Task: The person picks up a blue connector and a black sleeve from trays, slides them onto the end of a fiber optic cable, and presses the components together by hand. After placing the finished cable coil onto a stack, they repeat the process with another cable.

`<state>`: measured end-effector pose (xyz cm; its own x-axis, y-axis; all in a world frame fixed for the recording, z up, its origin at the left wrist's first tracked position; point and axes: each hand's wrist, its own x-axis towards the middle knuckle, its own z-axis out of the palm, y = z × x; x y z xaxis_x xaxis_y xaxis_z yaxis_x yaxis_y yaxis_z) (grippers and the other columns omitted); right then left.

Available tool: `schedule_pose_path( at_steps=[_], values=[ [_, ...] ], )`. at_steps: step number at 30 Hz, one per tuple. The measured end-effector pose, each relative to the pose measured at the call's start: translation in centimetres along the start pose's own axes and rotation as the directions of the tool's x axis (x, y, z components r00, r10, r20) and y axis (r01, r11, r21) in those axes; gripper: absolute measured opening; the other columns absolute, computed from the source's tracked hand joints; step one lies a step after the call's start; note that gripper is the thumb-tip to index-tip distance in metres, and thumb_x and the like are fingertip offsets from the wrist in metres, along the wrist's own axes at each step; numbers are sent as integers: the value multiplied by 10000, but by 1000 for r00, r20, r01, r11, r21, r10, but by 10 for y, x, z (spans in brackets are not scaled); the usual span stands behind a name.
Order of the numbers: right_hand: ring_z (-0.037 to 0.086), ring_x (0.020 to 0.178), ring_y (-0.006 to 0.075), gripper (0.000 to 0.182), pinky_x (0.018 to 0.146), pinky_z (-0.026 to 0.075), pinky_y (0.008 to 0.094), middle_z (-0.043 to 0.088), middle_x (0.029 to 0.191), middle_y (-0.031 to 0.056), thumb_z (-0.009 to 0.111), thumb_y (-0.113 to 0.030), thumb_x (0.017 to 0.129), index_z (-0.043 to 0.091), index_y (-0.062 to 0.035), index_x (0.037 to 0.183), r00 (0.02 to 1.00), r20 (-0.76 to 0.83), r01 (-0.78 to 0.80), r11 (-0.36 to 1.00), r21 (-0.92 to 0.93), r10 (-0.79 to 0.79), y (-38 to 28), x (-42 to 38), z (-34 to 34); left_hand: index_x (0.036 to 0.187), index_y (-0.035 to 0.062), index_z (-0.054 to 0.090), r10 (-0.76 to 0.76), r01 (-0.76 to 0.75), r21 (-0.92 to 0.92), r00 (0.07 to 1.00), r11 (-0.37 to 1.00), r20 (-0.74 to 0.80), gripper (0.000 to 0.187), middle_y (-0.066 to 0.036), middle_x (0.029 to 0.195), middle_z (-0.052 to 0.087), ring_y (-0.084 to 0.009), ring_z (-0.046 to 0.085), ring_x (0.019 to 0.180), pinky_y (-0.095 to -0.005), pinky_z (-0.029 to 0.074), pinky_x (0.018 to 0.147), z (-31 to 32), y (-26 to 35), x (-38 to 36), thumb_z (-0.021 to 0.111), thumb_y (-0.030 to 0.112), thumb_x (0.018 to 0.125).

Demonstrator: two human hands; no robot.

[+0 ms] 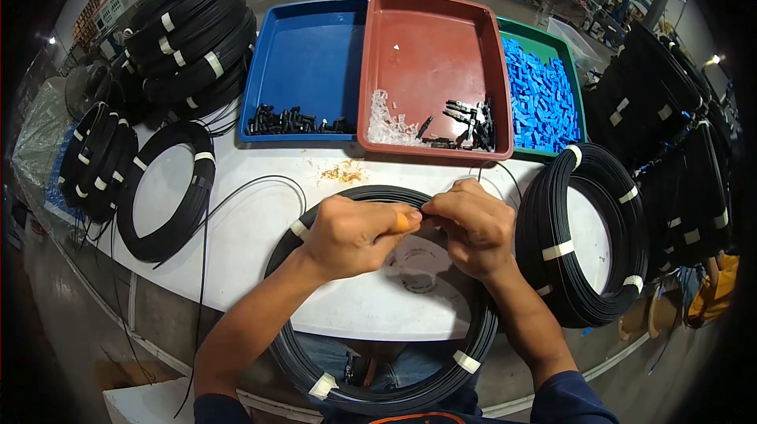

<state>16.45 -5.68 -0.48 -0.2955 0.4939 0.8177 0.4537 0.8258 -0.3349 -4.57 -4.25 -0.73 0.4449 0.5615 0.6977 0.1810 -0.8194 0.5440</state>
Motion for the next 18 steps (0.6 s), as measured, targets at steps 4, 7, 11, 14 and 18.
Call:
schedule_pose_path(
  at_steps=[4, 7, 11, 14, 18],
  values=[
    [645, 635, 223, 232, 606, 502, 305, 687, 743, 102, 733, 142, 684, 731, -7, 862, 951, 130, -293, 950, 107, 279, 1, -6, -1, 865, -17, 696, 416, -429, 385, 901, 817, 121, 53, -113, 900, 730, -165, 727, 696, -255, 578, 536, 5, -4, 2, 729, -1, 826],
    [646, 634, 229, 220, 608, 501, 303, 691, 749, 106, 730, 139, 696, 737, -11, 858, 880, 225, -464, 858, 221, 418, 5, -12, 3, 831, -13, 691, 455, -493, 418, 869, 763, 195, 42, -121, 898, 718, -177, 740, 732, -253, 583, 543, -2, -5, 0, 727, 7, 823],
    [656, 639, 231, 181, 619, 514, 306, 712, 779, 97, 766, 98, 709, 734, -9, 851, 967, 92, -250, 954, 164, 238, 7, -4, 3, 858, -41, 721, 213, -221, 231, 975, 947, 63, 97, -165, 847, 749, -190, 756, 724, -252, 600, 594, -4, -3, 2, 779, -3, 791],
    [655, 645, 227, 190, 611, 509, 316, 713, 771, 87, 793, 67, 699, 727, -3, 862, 991, -106, 77, 997, -1, -76, 7, 0, 2, 910, -56, 749, -346, 327, -306, 938, 894, -11, 139, -171, 826, 762, -168, 756, 727, -248, 604, 637, -2, 7, 3, 801, -25, 785],
    [625, 623, 223, 217, 583, 477, 328, 674, 729, 84, 733, 111, 667, 702, 2, 853, 994, -60, 85, 993, -78, -90, -1, 3, -1, 923, -37, 767, -282, 273, -238, 959, 932, -5, 142, -144, 853, 773, -149, 750, 738, -245, 602, 651, 2, 5, 2, 811, -24, 788]
  ],
)
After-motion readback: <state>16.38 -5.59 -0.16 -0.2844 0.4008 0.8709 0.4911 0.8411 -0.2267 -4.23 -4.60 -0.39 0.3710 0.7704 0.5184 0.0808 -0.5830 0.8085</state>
